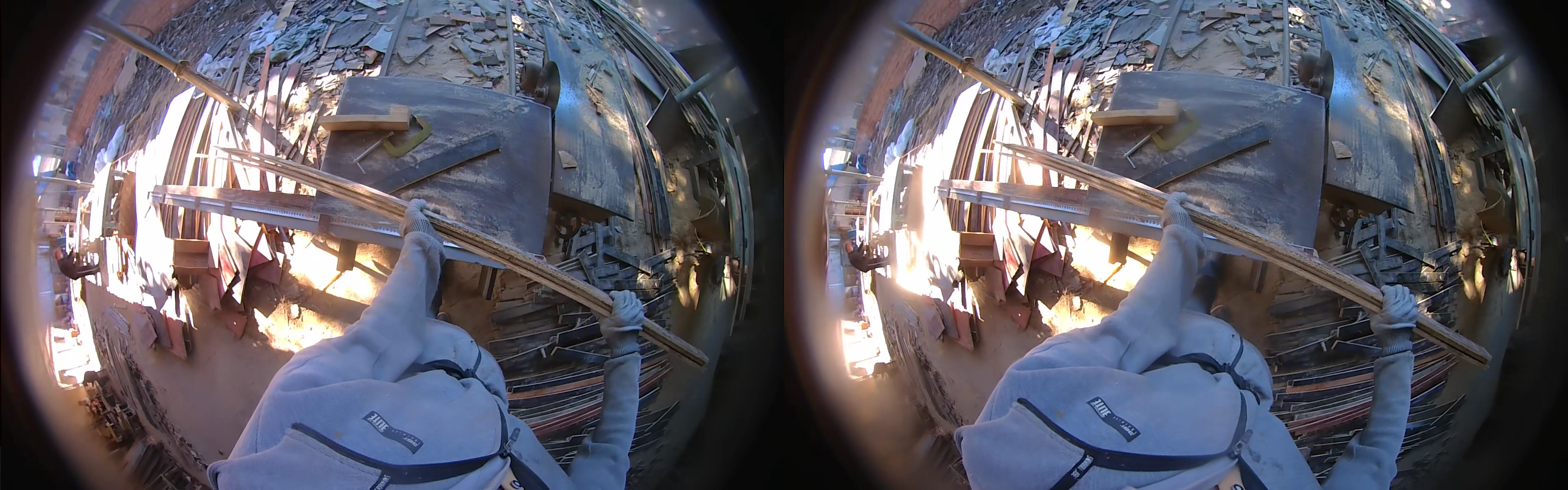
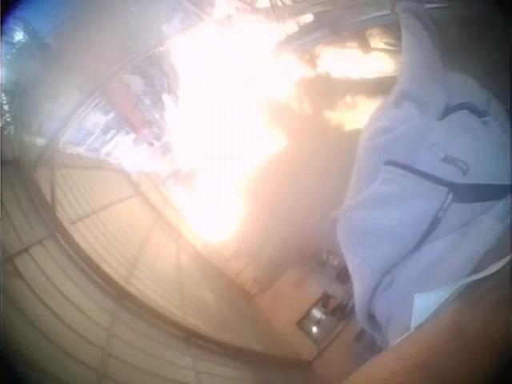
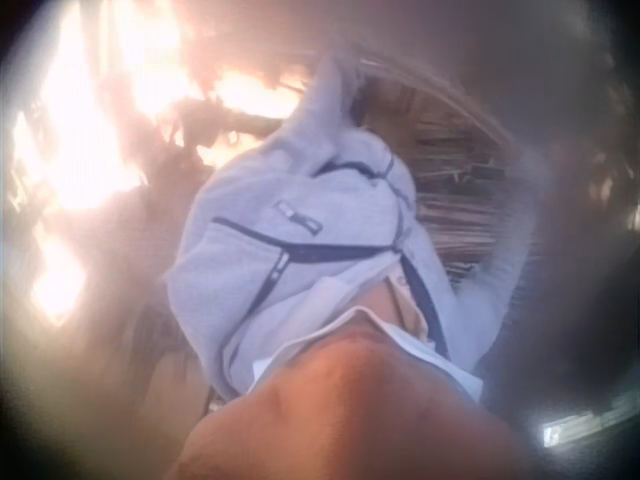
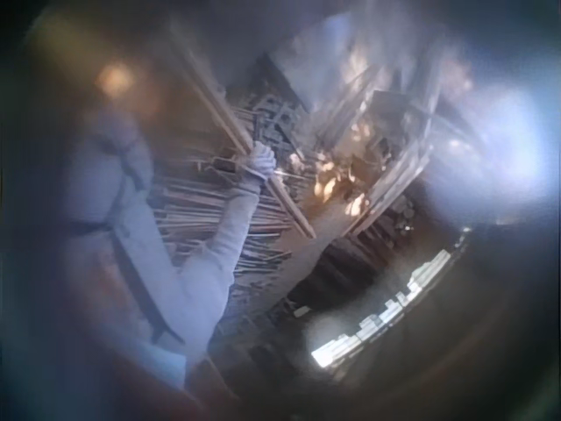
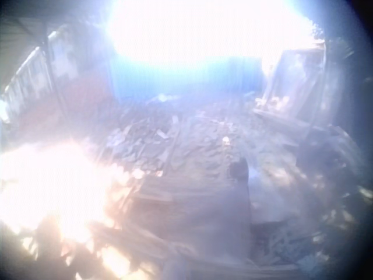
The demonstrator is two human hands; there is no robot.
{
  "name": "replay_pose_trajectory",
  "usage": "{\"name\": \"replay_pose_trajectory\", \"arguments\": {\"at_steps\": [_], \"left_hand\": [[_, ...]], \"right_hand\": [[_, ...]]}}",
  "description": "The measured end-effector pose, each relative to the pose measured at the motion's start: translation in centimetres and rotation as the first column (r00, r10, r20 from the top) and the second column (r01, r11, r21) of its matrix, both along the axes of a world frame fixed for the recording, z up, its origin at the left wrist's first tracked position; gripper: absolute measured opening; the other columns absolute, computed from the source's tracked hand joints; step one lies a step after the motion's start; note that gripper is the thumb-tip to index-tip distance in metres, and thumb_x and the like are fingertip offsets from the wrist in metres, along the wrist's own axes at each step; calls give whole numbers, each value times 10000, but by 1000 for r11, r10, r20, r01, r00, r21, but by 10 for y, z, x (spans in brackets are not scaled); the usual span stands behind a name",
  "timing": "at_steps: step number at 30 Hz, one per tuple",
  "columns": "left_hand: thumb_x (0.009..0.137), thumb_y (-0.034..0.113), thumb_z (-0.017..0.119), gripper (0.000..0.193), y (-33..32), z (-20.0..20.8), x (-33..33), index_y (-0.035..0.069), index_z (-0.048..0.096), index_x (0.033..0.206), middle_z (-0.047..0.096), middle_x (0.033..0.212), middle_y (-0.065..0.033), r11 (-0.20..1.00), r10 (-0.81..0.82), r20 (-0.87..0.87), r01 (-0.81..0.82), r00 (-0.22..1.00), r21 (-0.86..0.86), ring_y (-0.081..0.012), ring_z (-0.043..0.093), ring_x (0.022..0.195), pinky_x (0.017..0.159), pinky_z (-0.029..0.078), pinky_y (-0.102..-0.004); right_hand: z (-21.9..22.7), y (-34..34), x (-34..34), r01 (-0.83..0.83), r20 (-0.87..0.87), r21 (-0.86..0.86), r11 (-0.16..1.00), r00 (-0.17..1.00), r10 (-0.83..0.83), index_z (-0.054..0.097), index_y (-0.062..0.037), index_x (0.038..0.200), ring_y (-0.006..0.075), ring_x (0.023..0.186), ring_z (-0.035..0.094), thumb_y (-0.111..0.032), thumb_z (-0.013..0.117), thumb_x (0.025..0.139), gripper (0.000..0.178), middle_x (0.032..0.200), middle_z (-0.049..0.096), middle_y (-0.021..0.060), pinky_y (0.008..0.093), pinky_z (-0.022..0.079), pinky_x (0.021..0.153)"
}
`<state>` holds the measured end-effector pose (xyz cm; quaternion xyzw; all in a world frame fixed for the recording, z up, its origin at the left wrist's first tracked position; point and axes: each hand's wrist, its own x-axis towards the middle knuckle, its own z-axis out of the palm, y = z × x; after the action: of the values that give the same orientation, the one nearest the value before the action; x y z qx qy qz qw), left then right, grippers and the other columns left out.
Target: The person picks up wooden planks from a pile, places them on a workbench, and uses a clamp to hold them. They then handle additional planks, stacking and arranging them on the bench.
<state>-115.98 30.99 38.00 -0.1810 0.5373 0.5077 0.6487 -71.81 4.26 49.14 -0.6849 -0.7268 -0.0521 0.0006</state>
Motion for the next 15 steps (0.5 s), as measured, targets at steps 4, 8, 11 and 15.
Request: {"name": "replay_pose_trajectory", "arguments": {"at_steps": [4,8,11,15], "left_hand": [[947,356,707,283,33,-17,-34,113,560,942,602,807,-56,997,33,-18,-34,999,-64,-237,634,777,737,564,-436],[845,519,872,599,39,-11,-60,38,650,1124,652,892,-87,978,-165,-263,124,951,-166,-234,650,811,755,571,-379],[828,429,923,895,46,28,-76,-53,494,1448,601,1381,-200,917,-381,-890,227,249,-329,-331,624,1173,1072,518,-402],[798,471,912,901,122,63,-85,44,498,1474,550,1468,-216,317,-345,-696,620,-629,-718,-384,533,1401,1147,464,-474]], "right_hand": [[4,89,-11,-95,-35,-69,993,995,92,625,-98,1058,351,933,639,-346,920,702,524,982,623,119,476,511,805],[6,139,-12,-130,-63,-198,972,991,120,633,-93,1071,335,958,646,-338,945,663,569,1008,636,118,464,522,822],[6,155,-9,-164,-89,-225,960,985,147,638,-89,1059,330,965,647,-342,938,671,552,996,639,111,454,522,825],[1,157,-6,-198,-126,-235,952,977,172,642,-89,1038,325,923,648,-374,922,691,529,950,633,107,451,515,809]]}}
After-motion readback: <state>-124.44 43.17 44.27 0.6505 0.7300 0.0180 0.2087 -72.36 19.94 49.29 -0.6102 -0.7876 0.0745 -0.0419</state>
